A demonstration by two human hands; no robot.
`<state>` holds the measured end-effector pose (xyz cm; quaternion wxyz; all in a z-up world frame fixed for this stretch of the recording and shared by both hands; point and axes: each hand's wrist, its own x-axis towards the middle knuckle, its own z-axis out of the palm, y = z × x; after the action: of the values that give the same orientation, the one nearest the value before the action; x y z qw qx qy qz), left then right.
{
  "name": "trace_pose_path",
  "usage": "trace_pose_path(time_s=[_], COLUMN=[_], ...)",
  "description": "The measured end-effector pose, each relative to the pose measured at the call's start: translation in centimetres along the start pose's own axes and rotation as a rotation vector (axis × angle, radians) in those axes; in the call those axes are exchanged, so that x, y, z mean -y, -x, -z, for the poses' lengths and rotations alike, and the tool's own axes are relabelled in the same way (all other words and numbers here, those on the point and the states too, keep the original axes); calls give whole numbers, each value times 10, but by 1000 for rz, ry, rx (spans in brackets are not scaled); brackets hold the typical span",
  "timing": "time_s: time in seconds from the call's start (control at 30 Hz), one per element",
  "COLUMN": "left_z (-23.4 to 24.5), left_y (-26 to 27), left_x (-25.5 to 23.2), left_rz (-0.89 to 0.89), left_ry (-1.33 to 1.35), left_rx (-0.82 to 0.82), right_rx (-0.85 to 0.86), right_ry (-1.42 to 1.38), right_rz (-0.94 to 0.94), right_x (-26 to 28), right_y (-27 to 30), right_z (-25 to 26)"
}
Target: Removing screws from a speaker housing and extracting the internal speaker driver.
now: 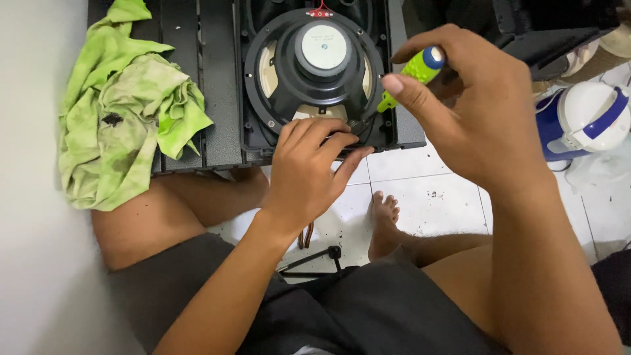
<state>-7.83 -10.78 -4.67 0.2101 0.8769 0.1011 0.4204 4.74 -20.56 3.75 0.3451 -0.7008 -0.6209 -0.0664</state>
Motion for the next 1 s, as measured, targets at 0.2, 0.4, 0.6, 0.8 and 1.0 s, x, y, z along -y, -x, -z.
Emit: trace_pose_path(time_s=[0.2, 0.4, 0.6, 0.8, 1.0], left_z=[17, 2, -17, -27, -25], left_y=[-31, -60, -56, -53, -49], left_x=[4, 49, 50, 49, 50], left_rz=[-56, 25, 97, 134, 61], left_ry=[-49, -59, -75, -176, -198], left_rx=[-131, 67, -23, -135, -149], right_rx=[-22, 64, 85, 164, 196], right_ry=[126, 208, 535, 517, 446], right_rz=[18, -5, -93, -159, -81], right_x=[2, 12, 10, 9, 6], right_y=[-1, -5, -11, -15, -9], right_z=[1, 7, -1, 3, 4])
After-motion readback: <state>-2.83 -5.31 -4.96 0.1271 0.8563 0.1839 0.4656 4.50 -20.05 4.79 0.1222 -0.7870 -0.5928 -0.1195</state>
